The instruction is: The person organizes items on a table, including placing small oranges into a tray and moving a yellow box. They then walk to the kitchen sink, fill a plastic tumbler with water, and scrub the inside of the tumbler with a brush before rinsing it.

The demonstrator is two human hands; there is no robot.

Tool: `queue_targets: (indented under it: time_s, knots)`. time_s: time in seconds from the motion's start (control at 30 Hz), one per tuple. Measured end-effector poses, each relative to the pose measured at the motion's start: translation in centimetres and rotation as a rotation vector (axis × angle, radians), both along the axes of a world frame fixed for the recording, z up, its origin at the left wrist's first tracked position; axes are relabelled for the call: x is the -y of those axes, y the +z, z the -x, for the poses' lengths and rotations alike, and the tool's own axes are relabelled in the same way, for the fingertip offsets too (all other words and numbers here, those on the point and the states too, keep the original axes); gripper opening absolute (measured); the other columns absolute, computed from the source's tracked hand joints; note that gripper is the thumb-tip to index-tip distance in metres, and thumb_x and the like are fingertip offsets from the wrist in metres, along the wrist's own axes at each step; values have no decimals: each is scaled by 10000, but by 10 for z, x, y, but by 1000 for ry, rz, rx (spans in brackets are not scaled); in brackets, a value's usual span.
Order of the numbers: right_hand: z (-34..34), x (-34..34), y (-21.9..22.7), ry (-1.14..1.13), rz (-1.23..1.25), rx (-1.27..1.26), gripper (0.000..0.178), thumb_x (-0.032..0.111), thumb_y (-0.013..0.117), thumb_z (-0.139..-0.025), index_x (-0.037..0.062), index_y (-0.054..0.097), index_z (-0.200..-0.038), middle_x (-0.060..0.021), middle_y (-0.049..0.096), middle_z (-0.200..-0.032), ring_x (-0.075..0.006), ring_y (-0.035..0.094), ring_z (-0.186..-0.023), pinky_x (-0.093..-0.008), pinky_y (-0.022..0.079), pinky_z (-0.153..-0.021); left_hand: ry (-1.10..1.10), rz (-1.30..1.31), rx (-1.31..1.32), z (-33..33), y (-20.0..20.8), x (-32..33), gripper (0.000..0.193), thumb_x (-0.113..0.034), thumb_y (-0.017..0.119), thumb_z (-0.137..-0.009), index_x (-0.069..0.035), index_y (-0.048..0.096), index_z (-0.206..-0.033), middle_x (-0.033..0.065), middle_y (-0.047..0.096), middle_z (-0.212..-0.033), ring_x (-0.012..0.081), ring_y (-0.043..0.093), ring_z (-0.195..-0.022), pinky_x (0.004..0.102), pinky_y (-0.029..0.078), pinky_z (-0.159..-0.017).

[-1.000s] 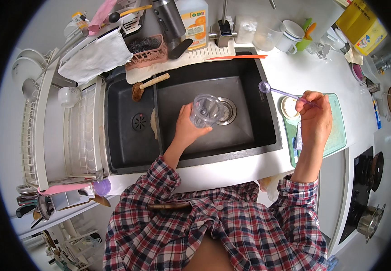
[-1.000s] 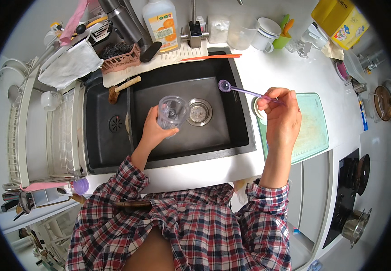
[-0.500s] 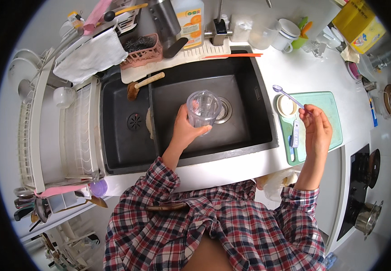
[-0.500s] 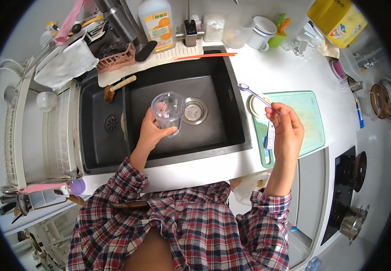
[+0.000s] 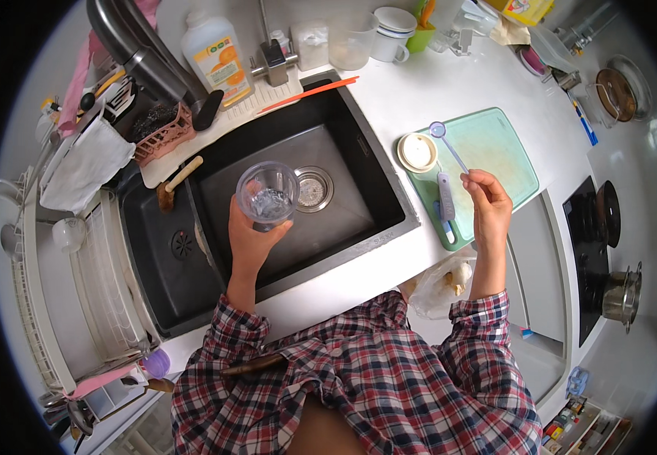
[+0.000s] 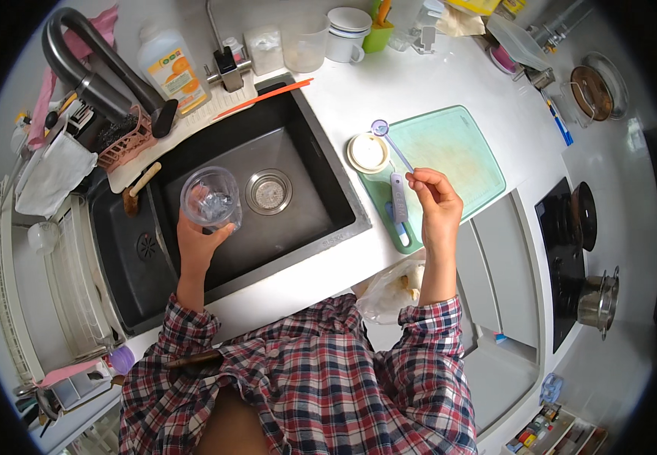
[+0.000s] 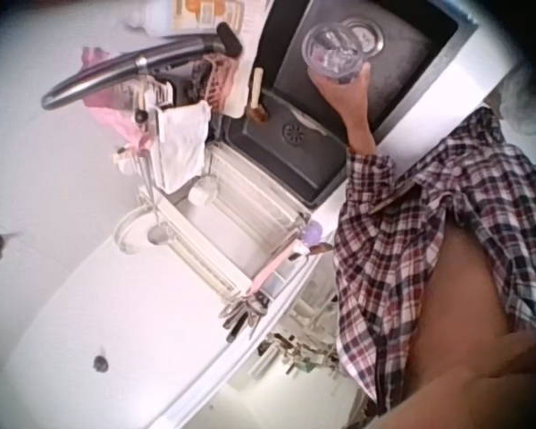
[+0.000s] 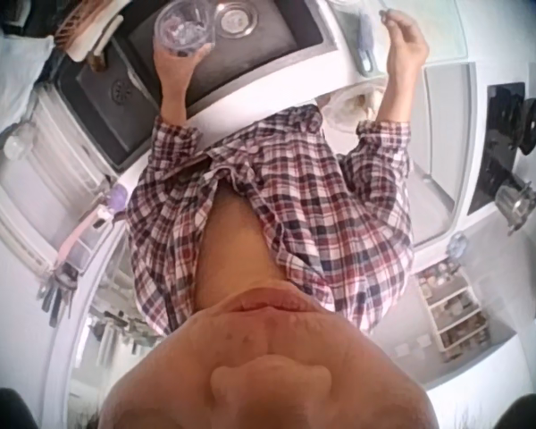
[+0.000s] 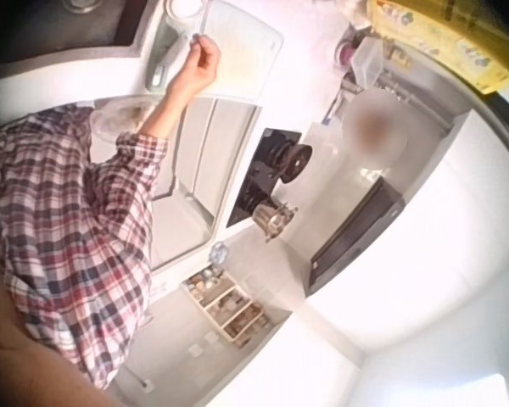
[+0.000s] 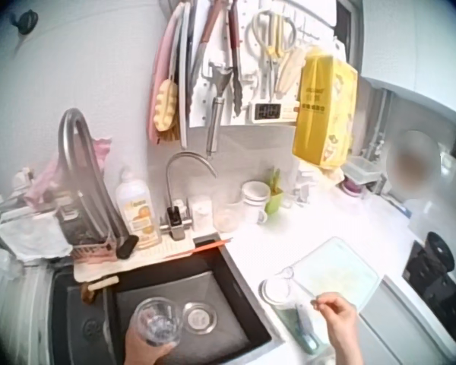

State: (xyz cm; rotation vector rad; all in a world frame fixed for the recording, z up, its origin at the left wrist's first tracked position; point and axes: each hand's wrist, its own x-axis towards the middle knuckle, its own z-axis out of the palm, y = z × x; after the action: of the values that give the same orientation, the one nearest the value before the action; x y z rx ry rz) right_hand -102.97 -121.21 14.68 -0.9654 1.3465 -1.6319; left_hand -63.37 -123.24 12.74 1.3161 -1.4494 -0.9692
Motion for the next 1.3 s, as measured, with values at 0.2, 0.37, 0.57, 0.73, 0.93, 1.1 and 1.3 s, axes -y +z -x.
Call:
queue_targets:
  time_s: [0.2, 0.37, 0.57, 0.73, 0.93, 1.1, 1.3]
  knots:
    - [22, 7, -27, -120, -115, 117, 133, -28, 553, -916, -70, 625, -1020, -105, 648, -953, -161, 640, -895, -255, 516, -824, -2, 55, -7, 7, 4, -3, 772, -7, 831, -599, -9, 459, -1276, 93, 514, -1223, 184, 534, -1142, 305, 452, -973]
    - [54, 25, -83, -260, -182, -31, 138, -27, 544, -913, -60, 630, -1017, -92, 655, -941, -141, 641, -853, -242, 519, -786, -50, 30, 6, 7, 13, -7, 879, 0, 836, -615, 24, 386, -1370, 143, 473, -1355, 248, 479, -1262, 353, 417, -1035]
    - [72, 26, -116, -315, -218, -513, 142, -24, 588, -873, -12, 666, -991, -70, 669, -948, -130, 643, -843, -249, 512, -770, -25, 290, 255, 12, 35, -6, 822, -106, 884, -564, -26, 480, -1275, 130, 537, -1233, 263, 546, -1137, 361, 435, -975]
    - [51, 20, -104, -329, -195, -1040, 140, -33, 598, -829, 14, 667, -942, -110, 640, -938, -234, 644, -815, -319, 517, -738, -42, 423, 261, 18, 57, -7, 835, -141, 889, -572, -43, 477, -1292, 130, 516, -1270, 297, 530, -1161, 371, 449, -976]
    - [50, 20, -108, -271, -188, -1222, 152, -41, 595, -803, 15, 664, -926, -123, 636, -960, -293, 610, -852, -370, 501, -758, -42, 487, 356, 16, 57, -7, 790, -217, 875, -634, -28, 479, -1291, 134, 514, -1285, 296, 512, -1186, 392, 432, -1001]
    - [34, 22, -69, -271, -58, -1274, 182, -32, 612, -810, 29, 666, -973, -105, 634, -965, -258, 602, -830, -344, 496, -725, -15, 504, 432, 18, 59, -4, 785, -142, 855, -598, -40, 485, -1283, 125, 520, -1268, 316, 506, -1180, 422, 396, -1038]
    - [-101, 9, 78, 441, 211, -926, 356, 33, 711, -755, 43, 650, -1106, -114, 659, -1139, -236, 652, -911, -298, 525, -706, 36, 431, 487, 10, 49, -3, 766, -47, 789, -578, -61, 478, -1278, 118, 516, -1247, 328, 501, -1152, 467, 363, -1062]
